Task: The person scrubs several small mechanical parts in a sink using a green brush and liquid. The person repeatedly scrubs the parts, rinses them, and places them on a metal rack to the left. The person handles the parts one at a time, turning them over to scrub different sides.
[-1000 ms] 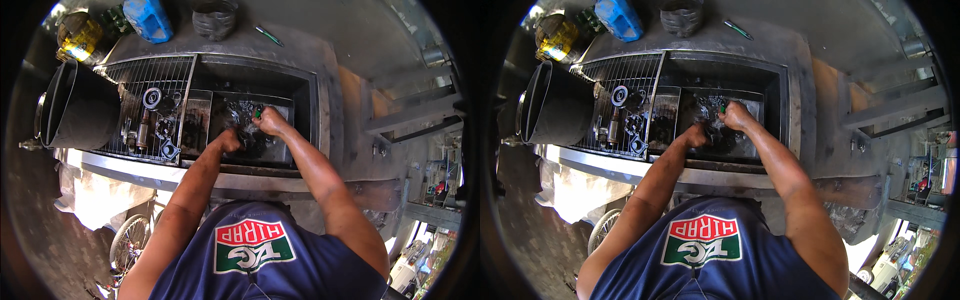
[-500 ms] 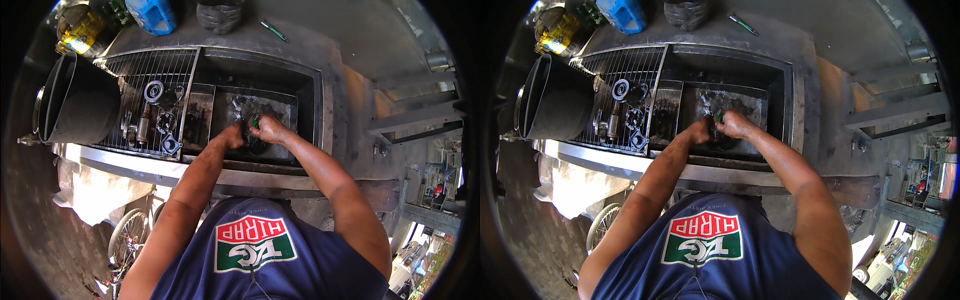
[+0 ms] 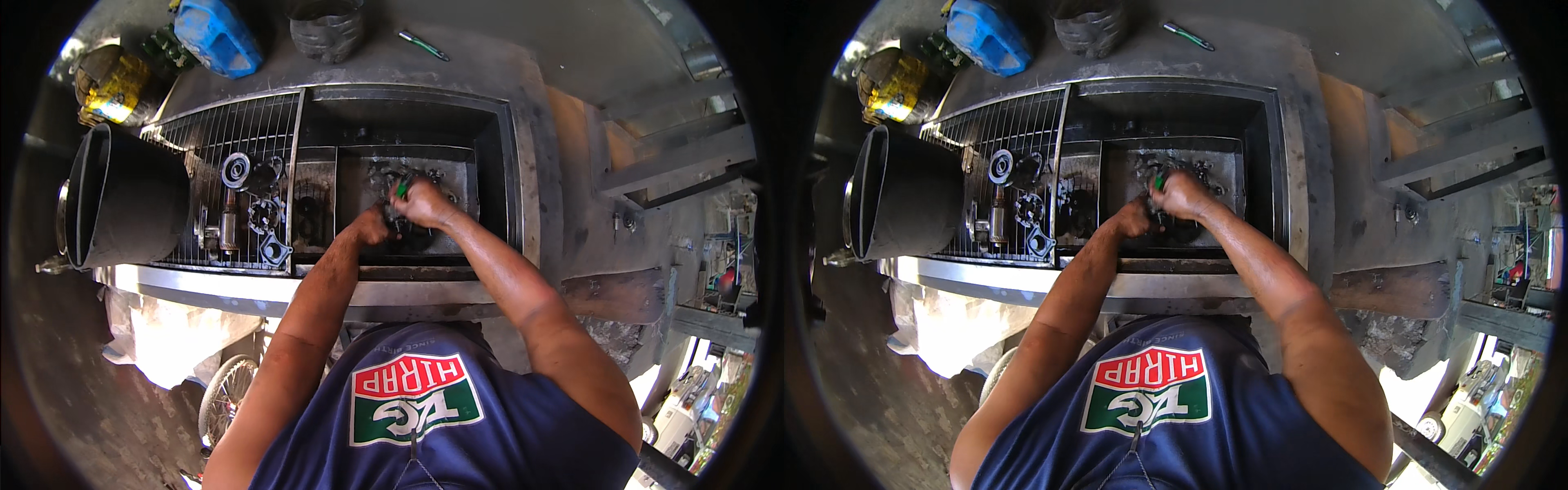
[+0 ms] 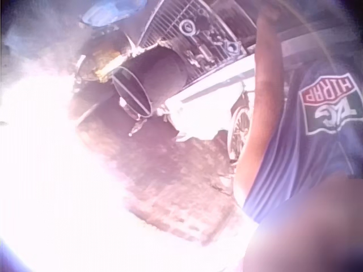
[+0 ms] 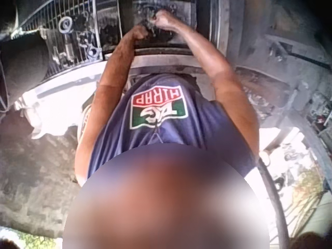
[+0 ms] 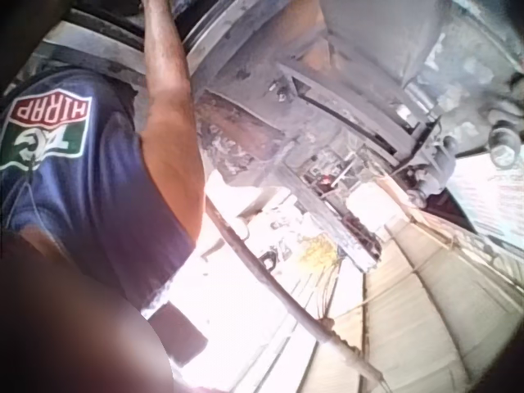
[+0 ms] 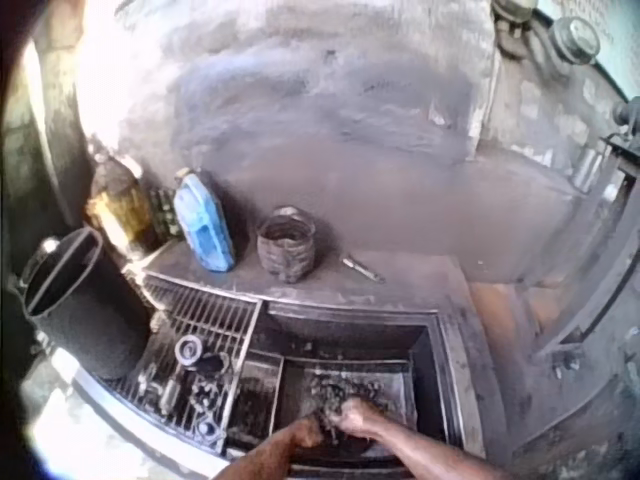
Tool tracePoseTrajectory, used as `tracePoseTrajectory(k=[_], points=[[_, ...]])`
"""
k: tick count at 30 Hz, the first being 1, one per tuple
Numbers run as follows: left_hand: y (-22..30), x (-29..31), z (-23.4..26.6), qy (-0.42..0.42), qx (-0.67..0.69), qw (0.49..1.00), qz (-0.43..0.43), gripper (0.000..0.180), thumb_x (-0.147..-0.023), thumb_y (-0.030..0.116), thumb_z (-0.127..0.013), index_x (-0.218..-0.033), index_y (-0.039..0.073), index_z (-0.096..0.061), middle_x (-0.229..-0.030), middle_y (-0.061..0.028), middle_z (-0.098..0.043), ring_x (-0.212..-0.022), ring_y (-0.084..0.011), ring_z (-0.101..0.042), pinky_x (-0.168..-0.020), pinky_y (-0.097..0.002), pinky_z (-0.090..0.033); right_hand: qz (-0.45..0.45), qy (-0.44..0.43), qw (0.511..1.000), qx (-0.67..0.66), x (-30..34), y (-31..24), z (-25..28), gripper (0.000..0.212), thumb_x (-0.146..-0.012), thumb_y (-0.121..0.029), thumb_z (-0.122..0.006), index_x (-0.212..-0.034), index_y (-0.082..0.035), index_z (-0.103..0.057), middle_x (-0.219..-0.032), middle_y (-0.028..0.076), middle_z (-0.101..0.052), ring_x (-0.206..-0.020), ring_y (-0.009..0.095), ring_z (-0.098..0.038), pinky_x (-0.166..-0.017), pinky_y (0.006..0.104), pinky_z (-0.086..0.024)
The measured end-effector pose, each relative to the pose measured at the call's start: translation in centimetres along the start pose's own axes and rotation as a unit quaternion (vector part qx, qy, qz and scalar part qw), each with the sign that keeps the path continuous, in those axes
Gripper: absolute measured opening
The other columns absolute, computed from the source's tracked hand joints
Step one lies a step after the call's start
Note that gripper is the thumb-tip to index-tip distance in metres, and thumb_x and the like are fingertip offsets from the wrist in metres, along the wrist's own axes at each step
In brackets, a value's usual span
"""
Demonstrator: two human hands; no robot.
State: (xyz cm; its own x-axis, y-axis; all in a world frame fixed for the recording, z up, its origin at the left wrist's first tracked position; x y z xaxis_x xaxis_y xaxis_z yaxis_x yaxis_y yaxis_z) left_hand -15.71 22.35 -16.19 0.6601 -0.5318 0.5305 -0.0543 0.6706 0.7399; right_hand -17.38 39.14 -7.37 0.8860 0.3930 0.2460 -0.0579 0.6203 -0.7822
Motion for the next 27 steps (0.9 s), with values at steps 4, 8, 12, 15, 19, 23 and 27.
tracePoseTrajectory(k=[4,8,12,15,19,23,27], points=[[-0.1,-0.4,-0.1,0.047,-0.058,0.994,-0.082,0.111,-0.074,0.039,-0.095,-0.151,-0.013,-0.036,-0.141,-0.0299,-0.061,-0.134,-0.0395,-0.058,-0.116,-0.0432,-0.045,-0.047,0.108,0.991,0.070,0.5,-0.6,1.7,0.033,-0.097,-0.029,-0.069,-0.098,0.003,-0.071,-0.096,0.028,-0.073,-0.095,0.044,-0.073,-0.085,0.0493,-0.057],[-0.4,-1.1,-0.7,-0.053,-0.102,0.993,-0.022,0.113,-0.073,0.037,-0.096,-0.154,-0.011,-0.033,-0.150,-0.0302,-0.054,-0.141,-0.0386,-0.053,-0.120,-0.0420,-0.041,0.035,0.055,0.997,0.035,0.4,-0.6,0.2,0.038,-0.096,-0.030,-0.069,-0.097,0.008,-0.070,-0.097,0.031,-0.072,-0.096,0.046,-0.072,-0.085,0.0495,-0.056],[-0.8,-1.1,-0.7,-0.023,0.093,0.995,-0.028,0.114,-0.070,0.025,-0.097,-0.157,-0.010,-0.031,-0.156,-0.0285,-0.049,-0.145,-0.0374,-0.048,-0.123,-0.0421,-0.038,0.048,0.232,0.971,0.004,-0.6,2.4,0.9,0.030,-0.094,-0.028,-0.070,-0.098,0.001,-0.073,-0.098,0.026,-0.074,-0.095,0.046,-0.072,-0.085,0.0491,-0.057],[-1.4,-1.6,-1.1,0.035,0.029,0.995,-0.086,0.113,-0.069,0.023,-0.096,-0.158,-0.007,-0.033,-0.156,-0.0259,-0.051,-0.147,-0.0359,-0.047,-0.124,-0.0432,-0.038,-0.015,0.254,0.961,0.104,-0.8,7.3,2.0,0.032,-0.094,-0.034,-0.072,-0.103,-0.004,-0.075,-0.104,0.022,-0.076,-0.101,0.044,-0.071,-0.089,0.0505,-0.058],[-2.0,-2.7,-2.0,-0.014,-0.052,0.992,-0.110,0.106,-0.068,0.036,-0.095,-0.155,0.002,-0.046,-0.145,-0.0220,-0.063,-0.141,-0.0335,-0.055,-0.121,-0.0414,-0.042,-0.155,0.079,0.974,0.142,-0.5,10.1,0.7,0.035,-0.092,-0.034,-0.077,-0.101,0.000,-0.075,-0.094,0.023,-0.076,-0.090,0.042,-0.074,-0.079,0.0477,-0.058],[-1.0,-1.4,-0.6,0.064,-0.011,0.997,-0.047,0.119,-0.058,0.037,-0.099,-0.156,0.000,-0.044,-0.141,-0.0243,-0.066,-0.131,-0.0373,-0.063,-0.114,-0.0424,-0.049,-0.045,0.177,0.976,0.117,-0.1,4.0,-0.2,0.029,-0.094,-0.031,-0.075,-0.101,-0.003,-0.076,-0.093,0.022,-0.076,-0.088,0.038,-0.075,-0.078,0.0462,-0.058],[1.2,0.8,-0.1,0.041,-0.037,0.997,-0.048,0.112,-0.063,0.034,-0.097,-0.155,0.000,-0.045,-0.140,-0.0242,-0.066,-0.132,-0.0386,-0.062,-0.113,-0.0434,-0.049,-0.022,0.073,0.993,0.087,0.1,0.7,-0.5,0.021,-0.097,-0.025,-0.073,-0.103,-0.005,-0.077,-0.092,0.022,-0.076,-0.084,0.034,-0.077,-0.072,0.0436,-0.057]])
Point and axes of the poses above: each hand's wrist, its own x-axis away from the middle knuckle, its own z-axis out of the back of the hand, y = z × x, the point moved 4 cm from there along -x, towards the middle knuckle
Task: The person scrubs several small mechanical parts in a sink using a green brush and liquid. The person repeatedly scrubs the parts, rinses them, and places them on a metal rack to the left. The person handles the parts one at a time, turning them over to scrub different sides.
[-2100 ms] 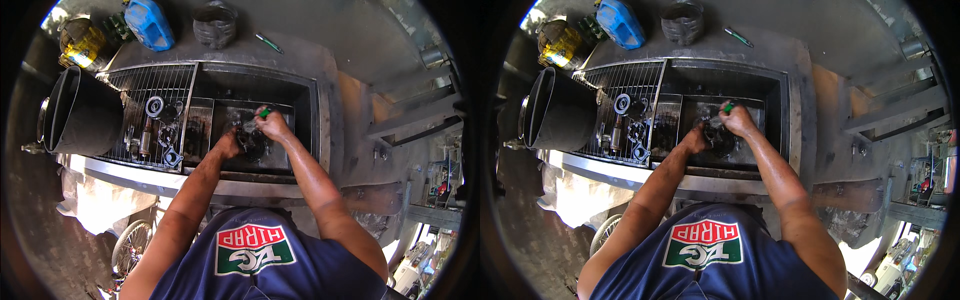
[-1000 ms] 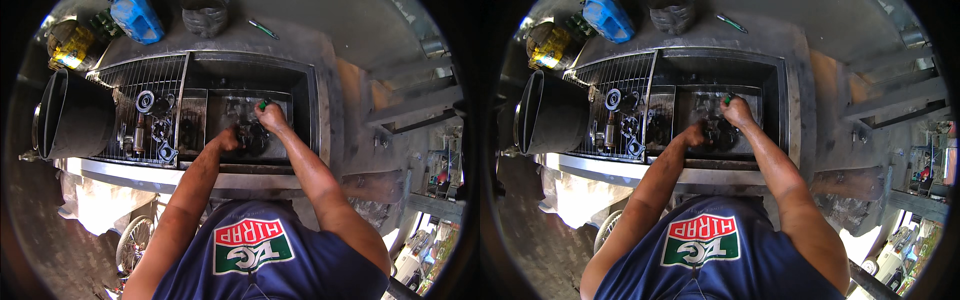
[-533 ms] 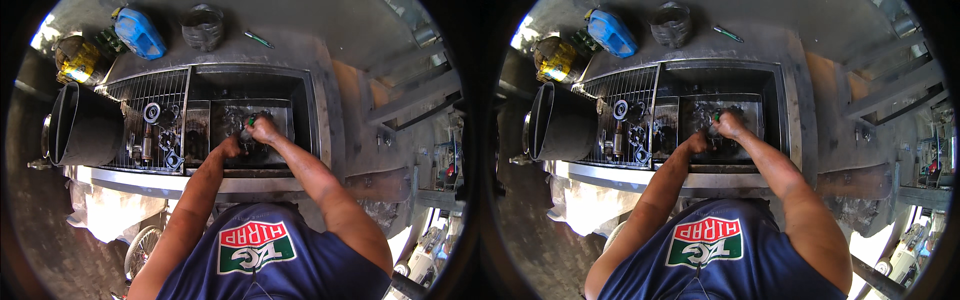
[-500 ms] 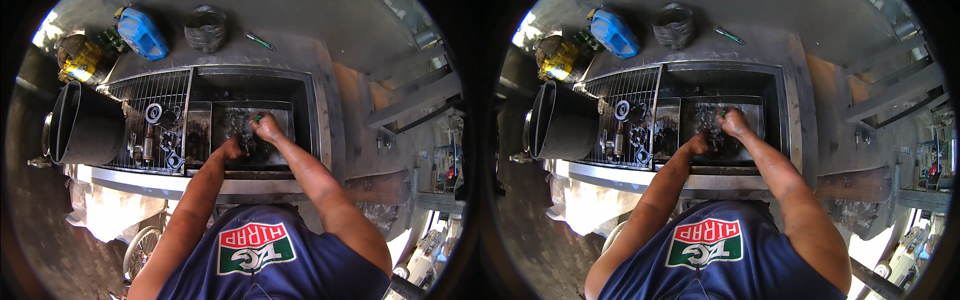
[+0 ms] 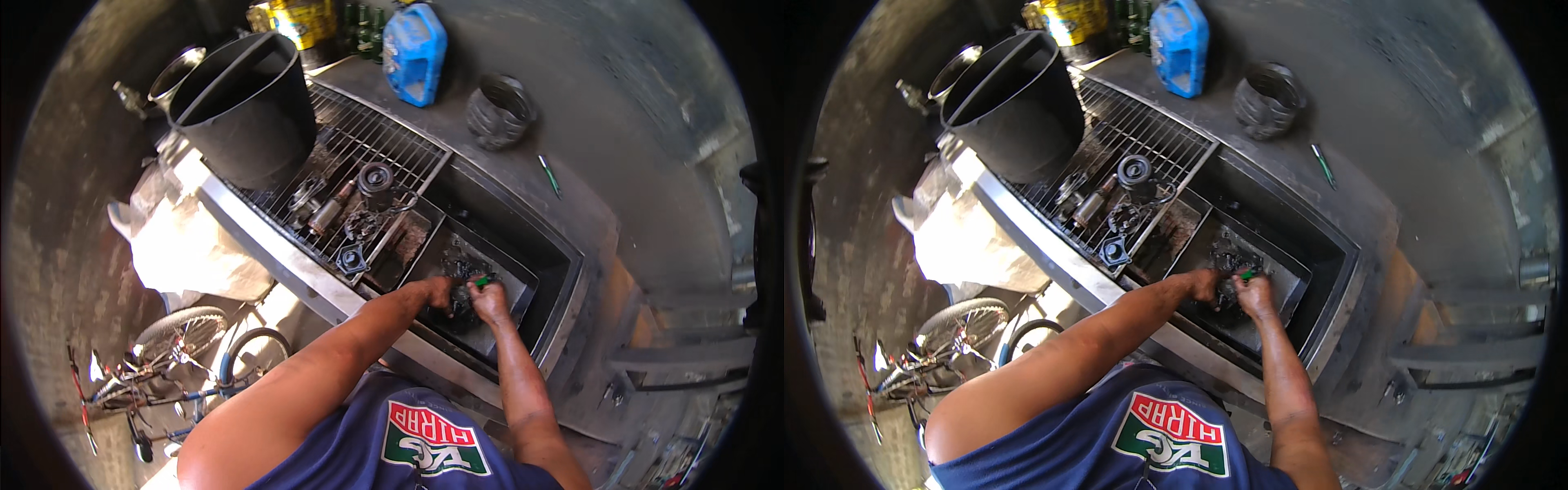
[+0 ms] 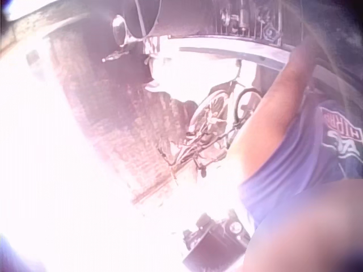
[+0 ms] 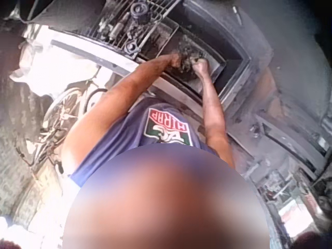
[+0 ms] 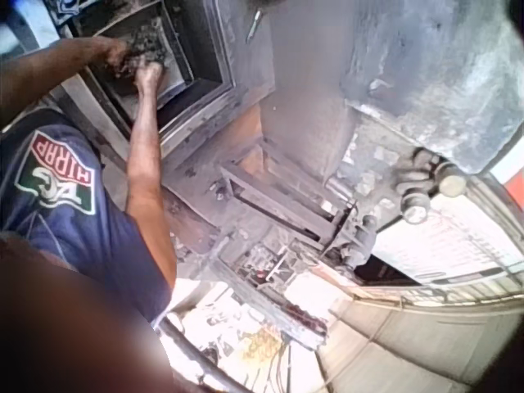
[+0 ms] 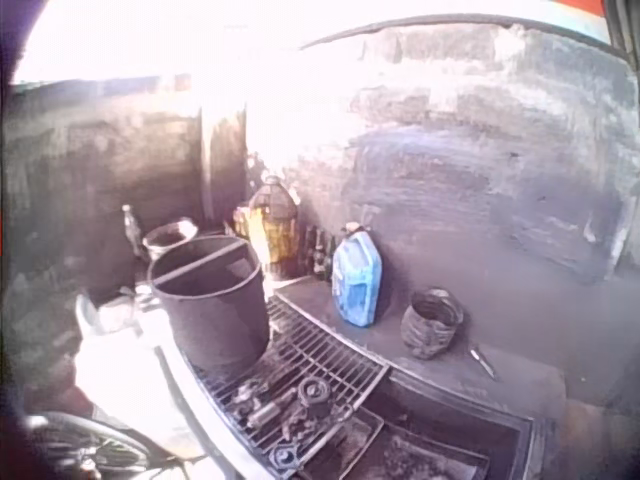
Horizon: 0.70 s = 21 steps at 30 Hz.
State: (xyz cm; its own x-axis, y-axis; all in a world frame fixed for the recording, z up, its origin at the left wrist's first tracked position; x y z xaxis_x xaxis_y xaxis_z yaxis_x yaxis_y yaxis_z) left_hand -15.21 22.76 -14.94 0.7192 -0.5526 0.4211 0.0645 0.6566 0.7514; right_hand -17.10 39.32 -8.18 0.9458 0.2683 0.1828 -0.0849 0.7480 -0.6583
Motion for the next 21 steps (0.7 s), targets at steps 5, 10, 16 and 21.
tracePoseTrajectory(k=[5,10,16,21], points=[[0.8,-0.1,0.1,-0.002,-0.005,1.000,-0.009,0.106,-0.064,0.029,-0.098,-0.153,0.002,-0.049,-0.139,-0.0253,-0.067,-0.127,-0.0399,-0.065,-0.107,-0.0451,-0.053,0.074,0.102,0.992,-0.031,0.5,-0.1,1.9,0.017,-0.095,-0.017,-0.073,-0.096,0.000,-0.075,-0.083,0.019,-0.076,-0.076,0.029,-0.075,-0.073,0.0424,-0.057],[0.2,-1.0,-0.4,0.021,0.010,0.999,-0.042,0.106,-0.062,0.027,-0.098,-0.153,0.001,-0.049,-0.131,-0.0245,-0.071,-0.124,-0.0380,-0.068,-0.106,-0.0433,-0.054,-0.020,0.108,0.993,0.036,0.6,-0.6,1.8,0.025,-0.097,-0.025,-0.075,-0.092,-0.001,-0.075,-0.079,0.024,-0.072,-0.073,0.036,-0.073,-0.069,0.0463,-0.055],[-0.6,-1.8,-1.0,-0.011,-0.055,0.998,-0.025,0.104,-0.065,0.039,-0.097,-0.150,-0.001,-0.052,-0.124,-0.0250,-0.074,-0.116,-0.0355,-0.072,-0.101,-0.0416,-0.056,0.119,0.034,0.991,0.043,0.8,-1.9,2.1,0.024,-0.096,-0.026,-0.074,-0.091,-0.002,-0.077,-0.080,0.024,-0.072,-0.075,0.042,-0.071,-0.068,0.0486,-0.054],[-0.2,-1.4,-0.3,-0.009,0.020,1.000,-0.012,0.107,-0.062,0.032,-0.099,-0.152,0.000,-0.051,-0.141,-0.0264,-0.065,-0.132,-0.0374,-0.063,-0.113,-0.0408,-0.050,0.122,0.182,0.975,0.048,1.8,-1.9,3.4,0.022,-0.095,-0.026,-0.075,-0.096,-0.004,-0.076,-0.096,0.023,-0.074,-0.091,0.042,-0.072,-0.080,0.0511,-0.055]])
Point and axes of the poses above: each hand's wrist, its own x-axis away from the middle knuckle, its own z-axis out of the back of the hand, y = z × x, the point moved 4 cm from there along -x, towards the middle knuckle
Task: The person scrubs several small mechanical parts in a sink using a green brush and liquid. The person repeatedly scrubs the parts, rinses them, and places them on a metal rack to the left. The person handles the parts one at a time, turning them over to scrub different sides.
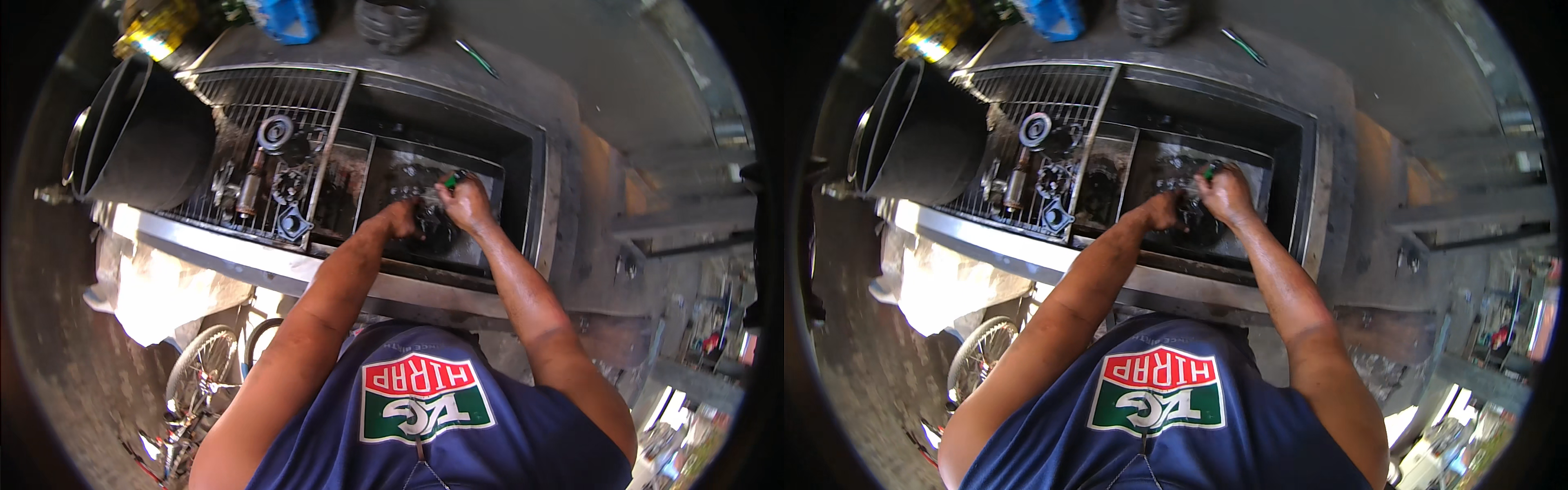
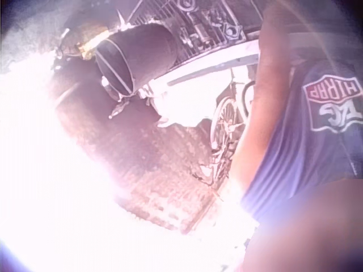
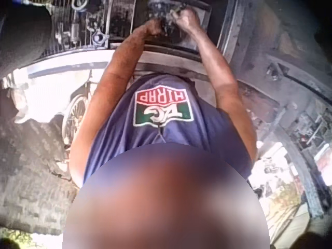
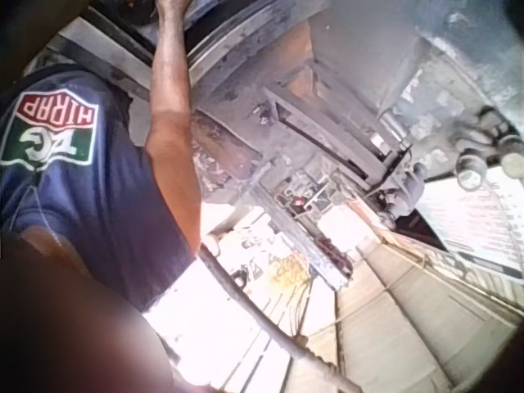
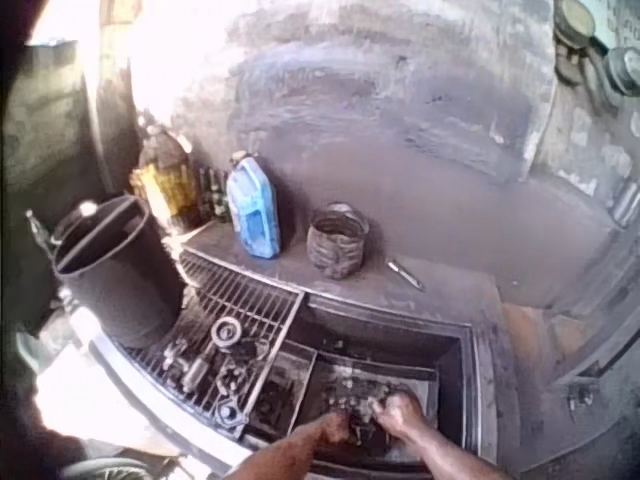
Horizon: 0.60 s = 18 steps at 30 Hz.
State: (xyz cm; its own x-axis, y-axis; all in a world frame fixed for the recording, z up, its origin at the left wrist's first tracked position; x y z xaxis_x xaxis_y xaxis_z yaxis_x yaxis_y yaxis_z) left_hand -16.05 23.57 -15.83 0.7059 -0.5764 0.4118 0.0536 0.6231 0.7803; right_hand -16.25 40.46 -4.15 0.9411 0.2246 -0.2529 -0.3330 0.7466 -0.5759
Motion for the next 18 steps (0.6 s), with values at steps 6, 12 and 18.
tracePoseTrajectory(k=[6,12,18], points=[[0.9,0.8,0.5,0.064,0.032,0.997,-0.041,0.109,-0.062,0.026,-0.099,-0.154,-0.002,-0.046,-0.145,-0.0268,-0.062,-0.138,-0.0391,-0.058,-0.117,-0.0425,-0.046,-0.200,-0.116,0.971,-0.060,0.5,4.1,-2.5,0.021,-0.094,-0.025,-0.076,-0.104,-0.006,-0.077,-0.099,0.022,-0.075,-0.092,0.040,-0.072,-0.082,0.0475,-0.056],[1.5,0.7,0.9,-0.010,0.036,0.999,0.015,0.114,-0.065,0.027,-0.098,-0.156,-0.006,-0.038,-0.149,-0.0287,-0.058,-0.142,-0.0395,-0.054,-0.118,-0.0423,-0.044,-0.246,-0.178,0.950,0.069,1.0,8.9,-2.8,0.037,-0.098,-0.037,-0.070,-0.098,-0.001,-0.076,-0.090,0.025,-0.075,-0.090,0.044,-0.074,-0.081,0.0496,-0.057],[0.7,0.4,0.5,-0.011,0.006,0.999,0.045,0.118,-0.062,0.029,-0.102,-0.153,-0.012,-0.038,-0.142,-0.0295,-0.063,-0.137,-0.0384,-0.059,-0.117,-0.0417,-0.046,-0.057,-0.195,0.974,-0.096,0.4,2.0,-3.3,0.024,-0.097,-0.028,-0.071,-0.098,-0.004,-0.076,-0.091,0.022,-0.074,-0.086,0.039,-0.073,-0.078,0.0464,-0.057]])
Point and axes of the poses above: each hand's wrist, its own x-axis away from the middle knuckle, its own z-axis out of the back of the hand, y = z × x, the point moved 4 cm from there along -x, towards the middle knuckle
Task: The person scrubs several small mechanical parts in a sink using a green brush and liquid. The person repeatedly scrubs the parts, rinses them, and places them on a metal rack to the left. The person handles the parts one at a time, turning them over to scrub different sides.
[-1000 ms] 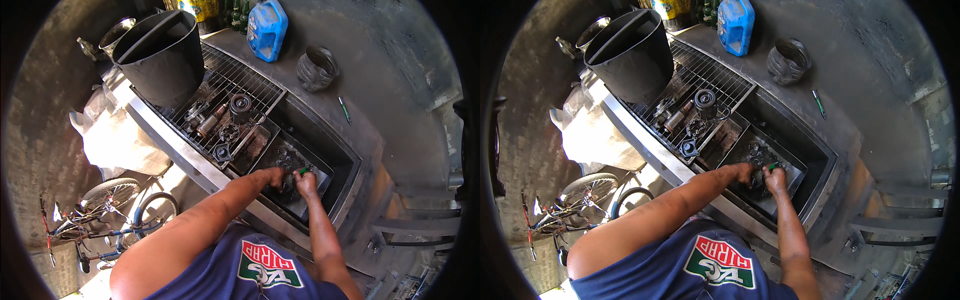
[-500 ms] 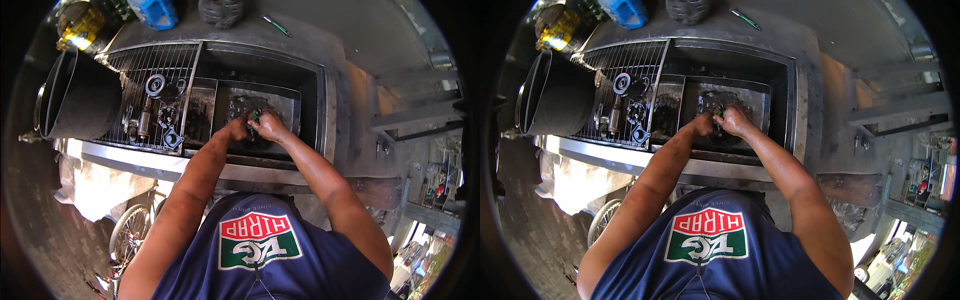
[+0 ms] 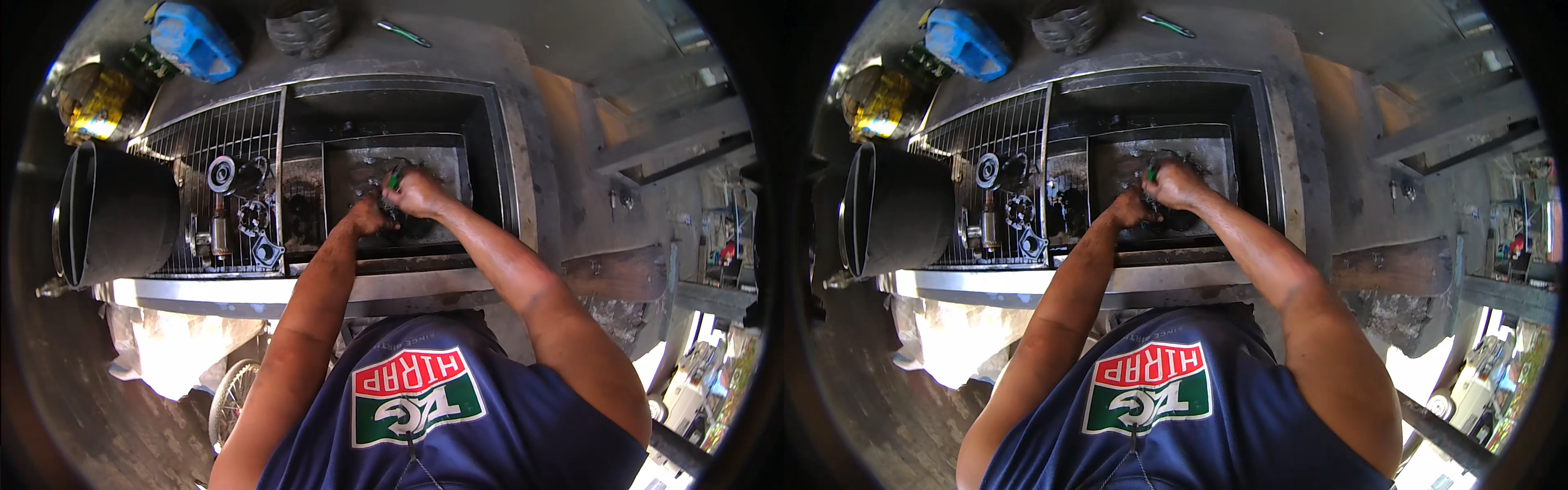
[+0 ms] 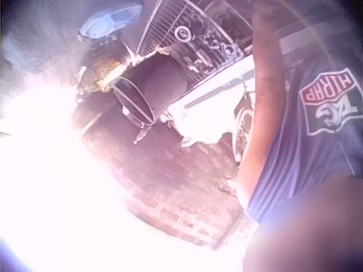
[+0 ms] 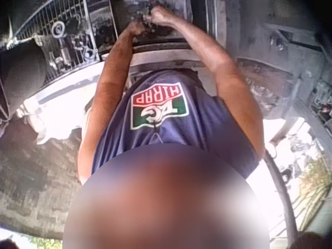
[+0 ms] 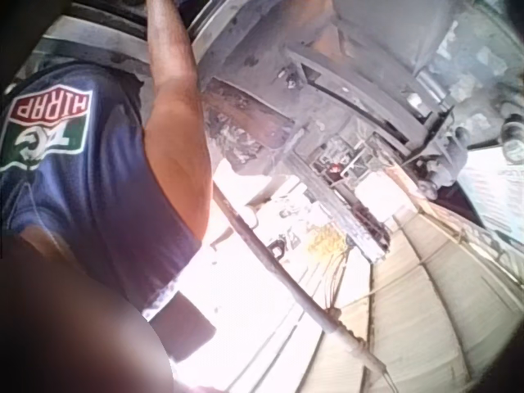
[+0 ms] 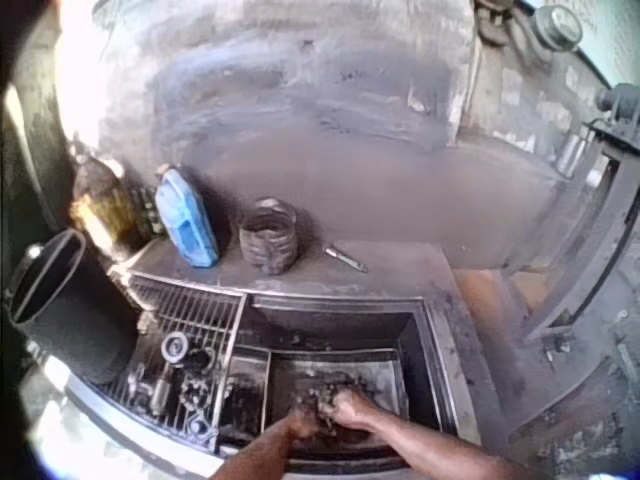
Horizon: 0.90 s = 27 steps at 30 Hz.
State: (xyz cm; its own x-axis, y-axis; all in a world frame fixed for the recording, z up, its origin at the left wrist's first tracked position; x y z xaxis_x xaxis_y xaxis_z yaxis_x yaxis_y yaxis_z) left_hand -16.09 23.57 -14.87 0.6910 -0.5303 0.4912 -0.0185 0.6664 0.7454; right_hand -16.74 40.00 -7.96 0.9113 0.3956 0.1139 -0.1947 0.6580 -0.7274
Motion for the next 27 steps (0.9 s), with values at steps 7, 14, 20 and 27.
tracePoseTrajectory(k=[7,14,20,27], points=[[-0.5,-0.6,0.4,0.069,0.042,0.994,-0.074,0.107,-0.065,0.020,-0.097,-0.153,-0.005,-0.041,-0.143,-0.0265,-0.063,-0.136,-0.0388,-0.059,-0.116,-0.0408,-0.048,-0.064,0.253,0.960,0.102,0.1,8.0,3.0,0.028,-0.098,-0.032,-0.072,-0.106,-0.005,-0.077,-0.098,0.020,-0.077,-0.094,0.038,-0.074,-0.084,0.0475,-0.056],[4.1,2.4,2.5,0.238,-0.135,0.962,-0.022,0.092,-0.073,0.023,-0.087,-0.151,0.000,-0.045,-0.148,-0.0256,-0.057,-0.142,-0.0397,-0.052,-0.116,-0.0453,-0.047,-0.246,0.145,0.958,0.000,0.2,4.7,3.5,0.027,-0.098,-0.033,-0.071,-0.112,-0.010,-0.075,-0.096,0.019,-0.077,-0.091,0.038,-0.075,-0.082,0.0477,-0.057],[3.3,1.1,2.0,0.288,-0.230,0.930,0.005,0.085,-0.078,0.021,-0.081,-0.152,-0.001,-0.044,-0.143,-0.0248,-0.056,-0.133,-0.0429,-0.056,-0.112,-0.0464,-0.049,-0.122,0.047,0.991,-0.026,0.8,-1.5,2.8,0.020,-0.095,-0.021,-0.073,-0.112,-0.009,-0.075,-0.108,0.016,-0.076,-0.106,0.036,-0.072,-0.095,0.0435,-0.056],[2.4,1.9,1.1,0.161,-0.208,0.963,0.054,0.081,-0.086,0.022,-0.074,-0.155,-0.001,-0.037,-0.142,-0.0283,-0.058,-0.132,-0.0441,-0.057,-0.112,-0.0463,-0.049,-0.090,0.107,0.990,-0.027,0.7,-0.7,2.3,0.015,-0.094,-0.021,-0.073,-0.103,-0.009,-0.077,-0.100,0.017,-0.077,-0.099,0.034,-0.075,-0.089,0.0412,-0.057]])
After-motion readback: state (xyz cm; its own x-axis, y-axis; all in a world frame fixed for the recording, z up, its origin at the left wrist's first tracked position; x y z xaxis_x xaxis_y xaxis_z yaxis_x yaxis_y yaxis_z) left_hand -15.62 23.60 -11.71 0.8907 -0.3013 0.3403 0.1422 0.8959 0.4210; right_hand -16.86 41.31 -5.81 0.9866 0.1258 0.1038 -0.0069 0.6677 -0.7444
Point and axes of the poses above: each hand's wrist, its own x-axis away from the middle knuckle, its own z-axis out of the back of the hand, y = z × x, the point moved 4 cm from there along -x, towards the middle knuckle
